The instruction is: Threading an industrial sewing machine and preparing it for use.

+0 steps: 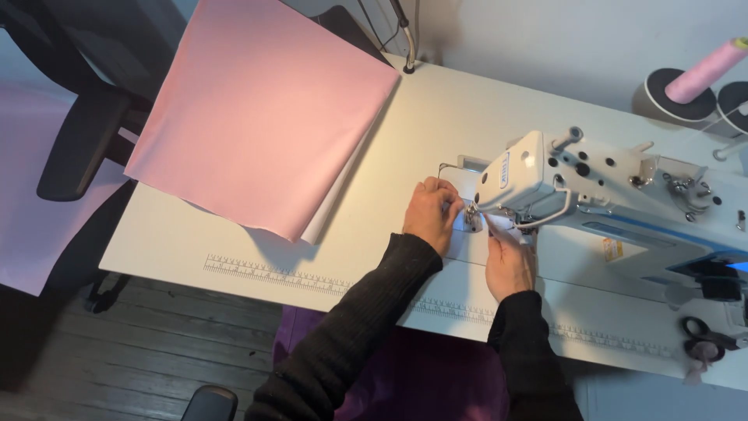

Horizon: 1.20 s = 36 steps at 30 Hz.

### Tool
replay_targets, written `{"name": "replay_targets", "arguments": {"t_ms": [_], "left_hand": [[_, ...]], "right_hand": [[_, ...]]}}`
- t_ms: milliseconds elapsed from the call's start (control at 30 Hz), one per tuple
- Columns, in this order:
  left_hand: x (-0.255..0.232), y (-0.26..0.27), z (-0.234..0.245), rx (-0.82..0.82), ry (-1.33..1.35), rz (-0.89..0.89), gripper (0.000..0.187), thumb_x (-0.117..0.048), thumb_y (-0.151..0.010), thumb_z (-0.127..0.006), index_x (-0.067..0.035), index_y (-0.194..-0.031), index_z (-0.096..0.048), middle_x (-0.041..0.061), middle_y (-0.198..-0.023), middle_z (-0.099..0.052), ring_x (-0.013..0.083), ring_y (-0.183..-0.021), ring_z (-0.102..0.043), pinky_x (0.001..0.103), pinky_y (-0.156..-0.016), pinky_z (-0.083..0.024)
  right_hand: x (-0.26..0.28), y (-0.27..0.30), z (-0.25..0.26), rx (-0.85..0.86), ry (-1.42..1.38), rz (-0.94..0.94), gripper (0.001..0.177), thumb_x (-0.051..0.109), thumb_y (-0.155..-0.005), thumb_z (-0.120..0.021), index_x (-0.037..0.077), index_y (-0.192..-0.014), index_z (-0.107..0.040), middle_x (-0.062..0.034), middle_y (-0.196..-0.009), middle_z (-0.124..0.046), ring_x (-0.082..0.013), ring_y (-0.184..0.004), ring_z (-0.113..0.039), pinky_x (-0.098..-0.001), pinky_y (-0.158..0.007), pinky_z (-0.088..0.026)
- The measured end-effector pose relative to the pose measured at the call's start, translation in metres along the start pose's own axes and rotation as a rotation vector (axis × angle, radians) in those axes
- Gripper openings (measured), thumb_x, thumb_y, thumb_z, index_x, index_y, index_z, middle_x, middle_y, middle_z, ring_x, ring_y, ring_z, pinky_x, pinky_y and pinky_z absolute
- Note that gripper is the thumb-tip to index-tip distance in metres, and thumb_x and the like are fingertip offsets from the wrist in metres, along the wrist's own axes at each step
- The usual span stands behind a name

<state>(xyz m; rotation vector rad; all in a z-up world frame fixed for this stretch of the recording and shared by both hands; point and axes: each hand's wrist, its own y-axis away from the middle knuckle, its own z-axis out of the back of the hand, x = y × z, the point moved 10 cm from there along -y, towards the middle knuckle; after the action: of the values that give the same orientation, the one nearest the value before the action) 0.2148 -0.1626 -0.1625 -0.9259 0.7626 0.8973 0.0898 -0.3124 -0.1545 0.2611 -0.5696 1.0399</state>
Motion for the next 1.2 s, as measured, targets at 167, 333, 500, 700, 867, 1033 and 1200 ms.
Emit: {"name": "replay_targets", "arguments": {"t_ms": [167, 333, 500, 700, 867, 1033, 1200], "left_hand": [[0.018, 0.0, -0.024, 0.032, -0.063, -0.009, 0.017, -0.025, -0.095, -0.076, -0.016, -0.082, -0.072, -0.005, -0.1, -0.063, 0.0197, -0.101, -0.068, 0.043, -0.115, -0.043], [0.032, 0.004, -0.043, 0.009, -0.049, -0.043, 0.015, -0.029, -0.094, -0.074, -0.016, -0.088, -0.069, -0.001, -0.104, -0.063, 0.0233, -0.108, -0.067, 0.046, -0.121, -0.039], [0.014, 0.01, -0.022, 0.017, -0.066, 0.02, 0.017, -0.029, -0.098, -0.069, -0.014, -0.089, -0.07, 0.0, -0.108, -0.064, 0.0222, -0.111, -0.069, 0.044, -0.125, -0.035], [-0.006, 0.015, 0.003, 0.026, -0.11, 0.102, 0.019, -0.026, -0.1, -0.063, -0.012, -0.091, -0.071, 0.002, -0.109, -0.064, 0.0224, -0.109, -0.071, 0.041, -0.125, -0.034], [-0.016, 0.016, 0.017, 0.059, -0.147, 0.088, 0.017, -0.023, -0.099, -0.063, -0.011, -0.093, -0.073, 0.004, -0.107, -0.066, 0.0221, -0.105, -0.073, 0.041, -0.123, -0.034], [-0.022, 0.014, 0.022, 0.039, -0.156, 0.061, 0.015, -0.017, -0.099, -0.061, -0.007, -0.095, -0.072, 0.006, -0.105, -0.065, 0.0262, -0.103, -0.07, 0.042, -0.121, -0.035], [-0.024, 0.008, 0.022, 0.058, -0.156, 0.041, 0.013, -0.013, -0.096, -0.065, -0.003, -0.096, -0.072, 0.011, -0.104, -0.068, 0.0311, -0.102, -0.071, 0.046, -0.118, -0.039]], "right_hand": [[-0.001, -0.002, -0.004, 0.065, 0.011, -0.037, 0.04, 0.023, -0.104, -0.053, 0.023, -0.141, -0.068, -0.0095, -0.14, -0.069, -0.0337, -0.137, -0.057, -0.0491, -0.118, -0.043], [0.02, 0.006, -0.004, 0.041, -0.186, 0.116, 0.049, -0.001, -0.1, -0.053, 0.019, -0.142, -0.068, -0.015, -0.142, -0.066, -0.0318, -0.143, -0.051, -0.0498, -0.119, -0.04], [0.031, 0.008, -0.007, 0.038, -0.206, 0.143, 0.05, -0.004, -0.1, -0.051, 0.02, -0.141, -0.068, -0.0103, -0.146, -0.064, -0.0274, -0.146, -0.049, -0.0474, -0.123, -0.035], [0.04, 0.013, -0.01, 0.028, -0.236, 0.032, 0.048, -0.001, -0.099, -0.052, 0.02, -0.138, -0.069, -0.0061, -0.143, -0.066, -0.0201, -0.142, -0.053, -0.0407, -0.123, -0.038], [0.045, 0.017, -0.012, 0.022, -0.199, -0.014, 0.047, 0.001, -0.099, -0.053, 0.023, -0.138, -0.07, -0.0029, -0.143, -0.066, -0.0185, -0.142, -0.053, -0.0406, -0.122, -0.038], [0.06, 0.017, -0.009, 0.028, -0.185, -0.018, 0.047, 0.002, -0.098, -0.054, 0.023, -0.137, -0.07, -0.0032, -0.141, -0.068, -0.02, -0.142, -0.053, -0.0413, -0.123, -0.038], [0.039, 0.012, -0.013, 0.004, -0.212, -0.021, 0.049, -0.002, -0.096, -0.054, 0.02, -0.135, -0.072, -0.0058, -0.14, -0.068, -0.0194, -0.141, -0.053, -0.041, -0.121, -0.041]]}}
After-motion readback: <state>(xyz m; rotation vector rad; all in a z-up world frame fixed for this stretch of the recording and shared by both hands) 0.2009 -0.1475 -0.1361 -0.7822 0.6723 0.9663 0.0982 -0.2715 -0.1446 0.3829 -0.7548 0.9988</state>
